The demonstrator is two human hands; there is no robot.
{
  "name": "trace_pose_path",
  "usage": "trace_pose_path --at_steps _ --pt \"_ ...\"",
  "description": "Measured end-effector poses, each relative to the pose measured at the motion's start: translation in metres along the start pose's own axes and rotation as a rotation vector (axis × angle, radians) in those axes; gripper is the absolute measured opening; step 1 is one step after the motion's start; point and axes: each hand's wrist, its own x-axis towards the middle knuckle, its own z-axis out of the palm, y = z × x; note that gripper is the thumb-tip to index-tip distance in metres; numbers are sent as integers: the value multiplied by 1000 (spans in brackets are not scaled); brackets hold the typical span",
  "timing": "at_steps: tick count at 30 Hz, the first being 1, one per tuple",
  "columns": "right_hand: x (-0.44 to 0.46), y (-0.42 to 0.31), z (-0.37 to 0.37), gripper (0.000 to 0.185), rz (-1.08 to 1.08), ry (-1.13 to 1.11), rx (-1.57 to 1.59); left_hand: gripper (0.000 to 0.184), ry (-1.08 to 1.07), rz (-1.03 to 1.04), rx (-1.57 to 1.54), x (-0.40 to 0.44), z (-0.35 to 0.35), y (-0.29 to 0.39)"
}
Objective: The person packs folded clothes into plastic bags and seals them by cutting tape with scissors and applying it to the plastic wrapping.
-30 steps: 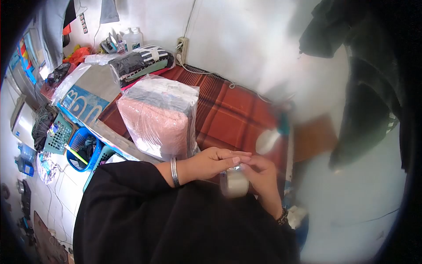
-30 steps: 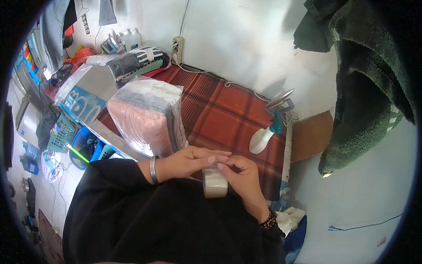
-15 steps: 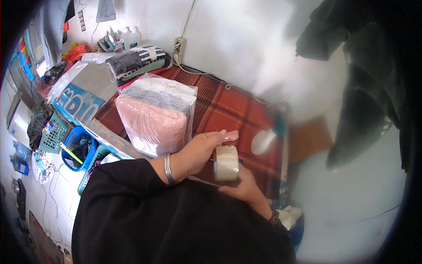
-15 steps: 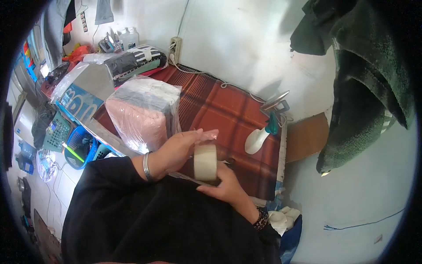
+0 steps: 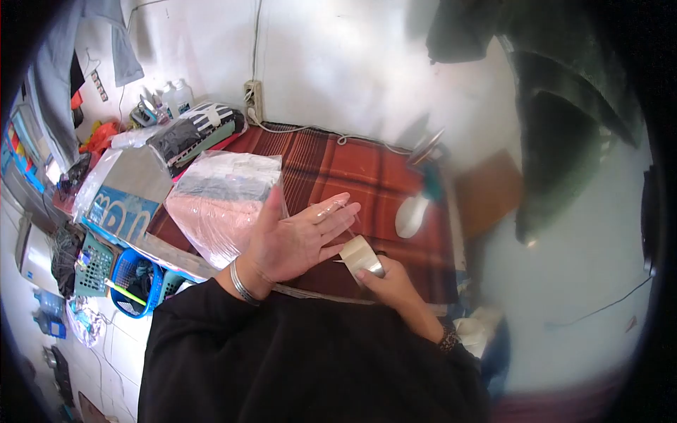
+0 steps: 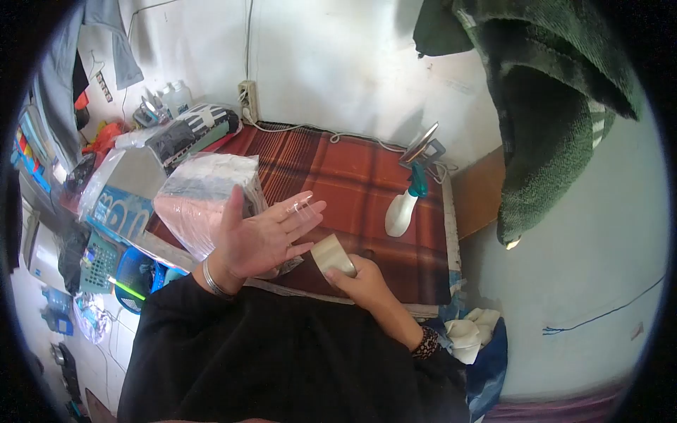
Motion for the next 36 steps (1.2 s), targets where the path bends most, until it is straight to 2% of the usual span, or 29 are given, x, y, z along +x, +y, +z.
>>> trace_pose_path --at_steps 2,5,12,14,20,32,36 --pt "-2 -2 -1 33 -1 9 9 112 -25 5 -33 -1 -1 1" --pt "-2 -3 -2 31 -9 -6 14 115 -76 1 -6 -2 -3 2" --pt "-2 -5 -5 31 -21 -11 -5 117 -81 35 13 -2 0 -1" --pt "-2 -6 -6 31 -30 -14 -13 121 -30 44 126 -1 4 -1" --pt "-1 -2 -5 32 -32 -18 5 121 55 58 193 -3 3 0" --pt "1 2 -4 35 -26 -39 -8 121 -99 87 -2 -3 2 -7" --pt "4 7 -4 37 -16 -52 -15 122 -94 75 32 -1 6 -9"
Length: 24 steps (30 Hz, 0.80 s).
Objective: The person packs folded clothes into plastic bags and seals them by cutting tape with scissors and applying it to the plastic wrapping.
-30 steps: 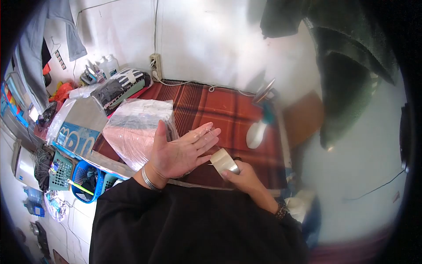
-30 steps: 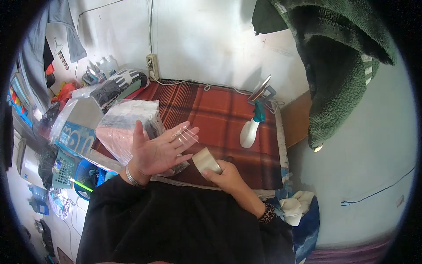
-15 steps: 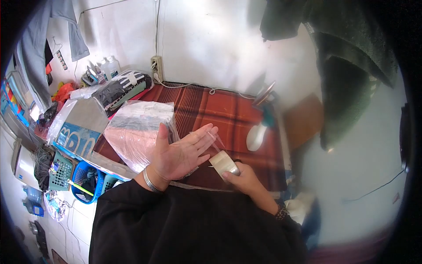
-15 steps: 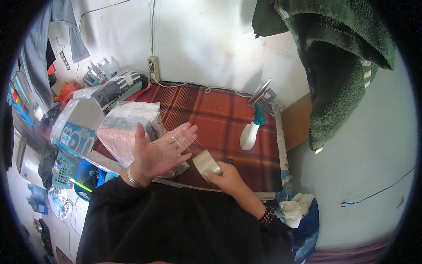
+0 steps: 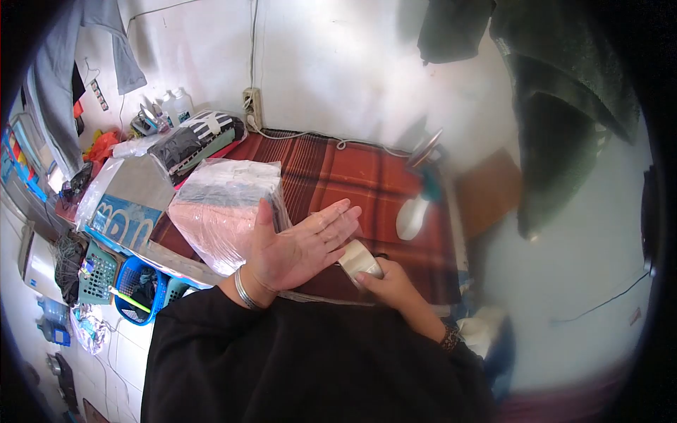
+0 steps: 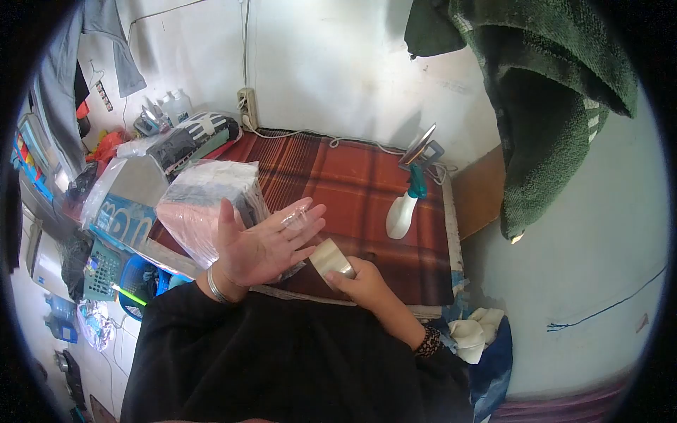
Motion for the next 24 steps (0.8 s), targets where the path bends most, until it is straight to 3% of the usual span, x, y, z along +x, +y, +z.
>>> trace_pose_path --at_steps 11,13,17,19,21,23,24 --pt "5 17 -1 40 46 -3 52 122 -16 -86 146 12 9 -6" --pt "13 36 -1 35 -366 158 73 121 -18 -101 158 14 9 -6" --pt "39 84 -33 43 -156 278 162 112 42 -171 311 14 10 -4" --pt "42 112 -44 44 -20 369 -904 110 67 -170 355 13 7 0" --pt "30 137 -45 43 90 287 -974 107 108 -159 397 12 4 7" --pt "26 174 -50 39 -96 435 -1019 105 96 -96 428 10 2 15" --pt "22 179 -54 39 -91 407 -1014 105 102 -71 454 9 5 20"
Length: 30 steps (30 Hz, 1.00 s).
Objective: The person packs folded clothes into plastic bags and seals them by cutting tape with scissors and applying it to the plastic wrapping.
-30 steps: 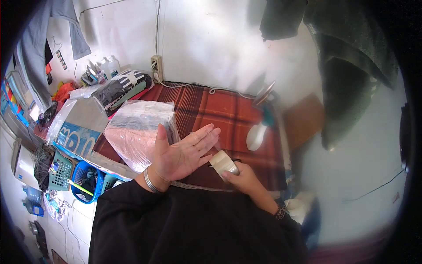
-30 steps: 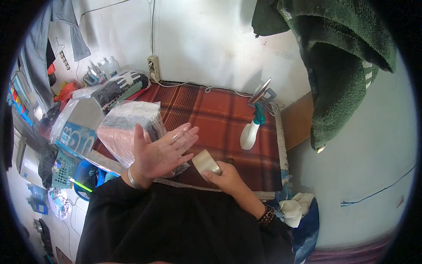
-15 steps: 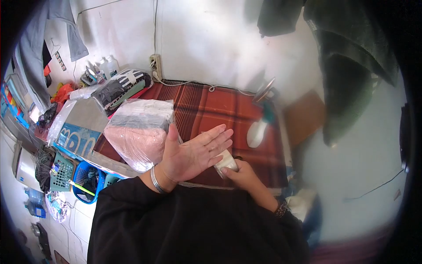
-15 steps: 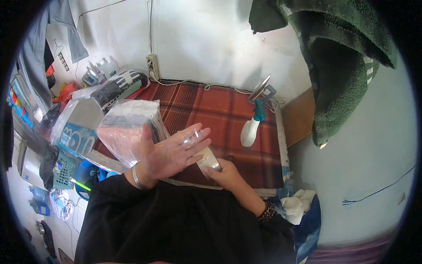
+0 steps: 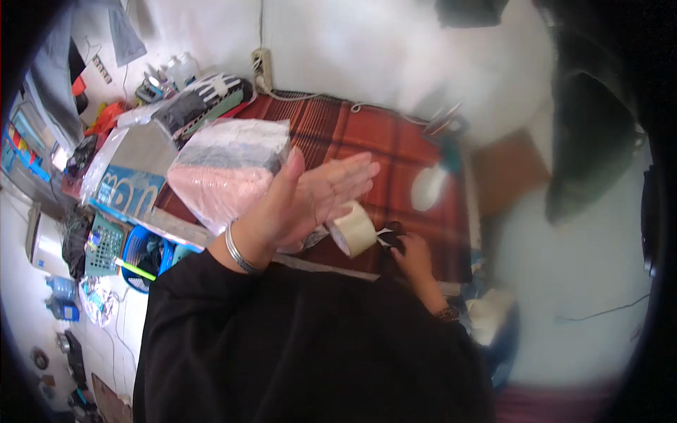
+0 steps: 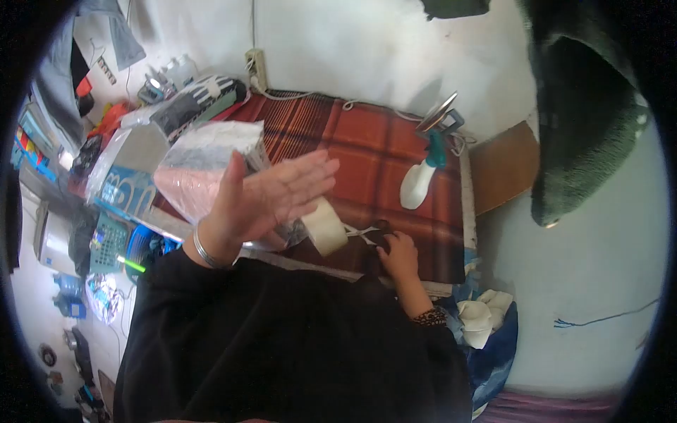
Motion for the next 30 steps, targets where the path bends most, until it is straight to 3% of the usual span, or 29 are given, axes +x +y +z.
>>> trace_pose_path --at_steps 3,5,7,11,13,17,21,23,26,27,30 --pt "2 -5 -12 34 16 -23 27 103 29 5 131 -1 3 13" --pt "8 -11 -24 40 129 -294 -113 99 30 2 154 -2 8 16" --pt "7 -15 -28 42 132 -237 -64 118 83 -51 297 0 12 16" --pt "15 -22 -41 53 138 -243 -37 117 76 -82 273 -3 5 12" --pt "22 -22 -42 52 134 -271 -58 91 -95 -31 135 -5 -3 9" --pt "34 -19 -45 46 182 -440 -157 92 -92 -78 74 -7 -1 8" --pt "28 -21 -51 37 147 -458 -257 95 -103 -89 102 -10 1 12" --pt "27 -15 -56 36 245 -535 -270 96 -111 -74 107 -12 -3 13" --pt "25 -21 -95 34 284 -590 -353 100 -228 -57 77 -14 -11 13" --pt "22 -19 -110 34 281 -585 -358 102 -277 -35 67 -13 -14 13" --pt "12 -25 -171 38 70 -166 -94 106 -355 8 79 -10 -19 16"
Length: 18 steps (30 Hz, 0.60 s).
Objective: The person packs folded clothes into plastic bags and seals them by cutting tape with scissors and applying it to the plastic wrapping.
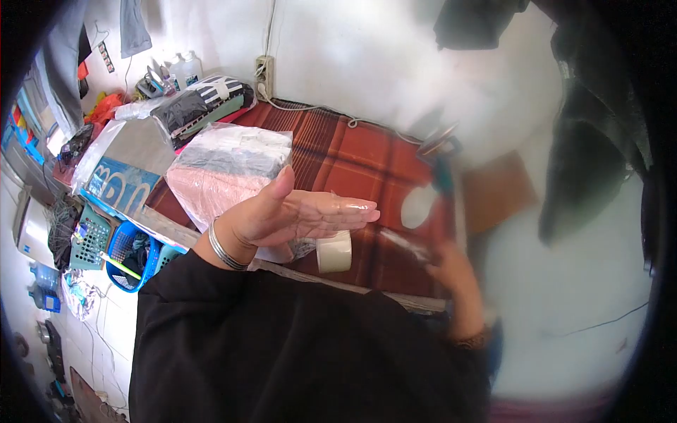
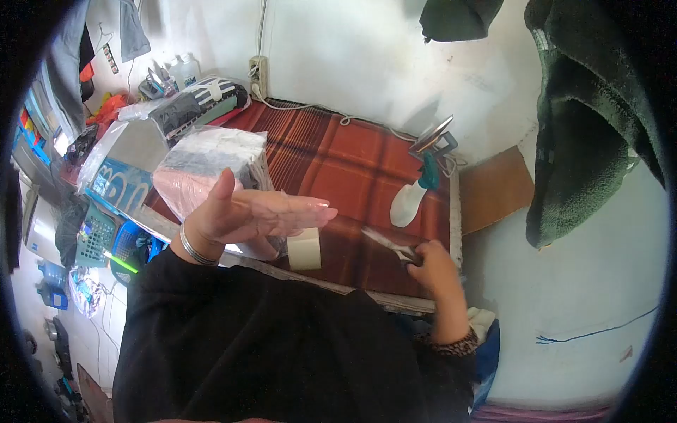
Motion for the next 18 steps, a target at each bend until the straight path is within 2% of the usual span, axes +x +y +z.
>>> trace_pose_path --at_steps 3,6,12,16,18 --pt "-26 -41 -80 45 -126 155 193 108 -45 -7 2 1 -4 1" --pt "-44 -69 -125 45 -243 140 178 109 -94 -27 -21 5 -3 2" --pt "-45 -87 -140 46 -458 126 191 107 -156 -21 25 6 0 3" --pt "-44 -105 -140 45 -475 117 138 105 -177 -24 4 4 2 3" --pt "-40 -110 -139 45 -567 136 115 104 -203 -15 11 6 5 5"
